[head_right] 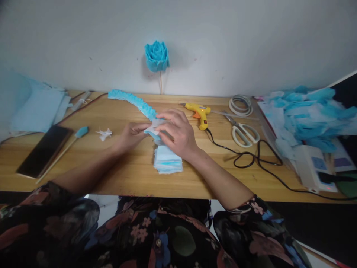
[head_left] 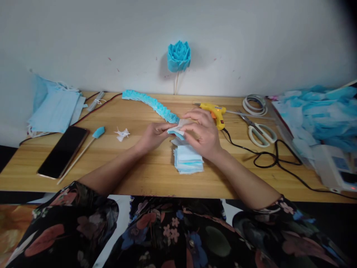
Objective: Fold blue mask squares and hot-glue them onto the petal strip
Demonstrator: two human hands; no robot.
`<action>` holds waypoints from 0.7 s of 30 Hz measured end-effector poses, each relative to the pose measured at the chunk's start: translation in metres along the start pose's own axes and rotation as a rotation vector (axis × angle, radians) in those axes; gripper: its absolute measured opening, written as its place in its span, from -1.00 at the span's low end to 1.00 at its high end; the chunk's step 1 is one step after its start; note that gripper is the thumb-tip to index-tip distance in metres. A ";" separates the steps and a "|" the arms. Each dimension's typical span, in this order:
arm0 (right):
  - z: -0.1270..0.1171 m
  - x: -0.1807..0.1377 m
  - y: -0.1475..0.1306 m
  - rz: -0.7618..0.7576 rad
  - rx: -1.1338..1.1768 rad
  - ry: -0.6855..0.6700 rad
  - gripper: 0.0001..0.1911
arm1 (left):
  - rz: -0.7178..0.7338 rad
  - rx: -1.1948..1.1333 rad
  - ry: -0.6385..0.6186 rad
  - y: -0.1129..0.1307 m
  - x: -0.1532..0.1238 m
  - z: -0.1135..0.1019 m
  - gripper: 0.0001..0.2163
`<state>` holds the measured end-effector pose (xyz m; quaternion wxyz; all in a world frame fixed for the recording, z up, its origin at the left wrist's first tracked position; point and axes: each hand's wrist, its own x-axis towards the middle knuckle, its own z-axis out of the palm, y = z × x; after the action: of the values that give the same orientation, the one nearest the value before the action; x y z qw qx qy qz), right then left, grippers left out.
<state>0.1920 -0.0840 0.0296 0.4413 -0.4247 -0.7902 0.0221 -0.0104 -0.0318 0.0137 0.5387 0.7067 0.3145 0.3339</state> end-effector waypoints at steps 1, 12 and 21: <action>0.000 0.000 -0.001 -0.025 0.003 -0.028 -0.96 | 0.006 -0.002 0.010 0.000 0.000 0.000 -0.83; -0.019 0.004 0.005 0.067 0.128 -0.027 -0.48 | 0.063 -0.037 0.087 -0.003 0.003 -0.003 -0.79; -0.004 -0.005 0.014 0.476 0.530 -0.095 -0.46 | 0.108 -0.115 0.037 -0.001 0.002 -0.003 -0.75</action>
<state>0.2051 -0.0795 0.0226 0.4814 -0.4660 -0.6556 0.3482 -0.0123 -0.0285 0.0131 0.5537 0.6844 0.2659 0.3929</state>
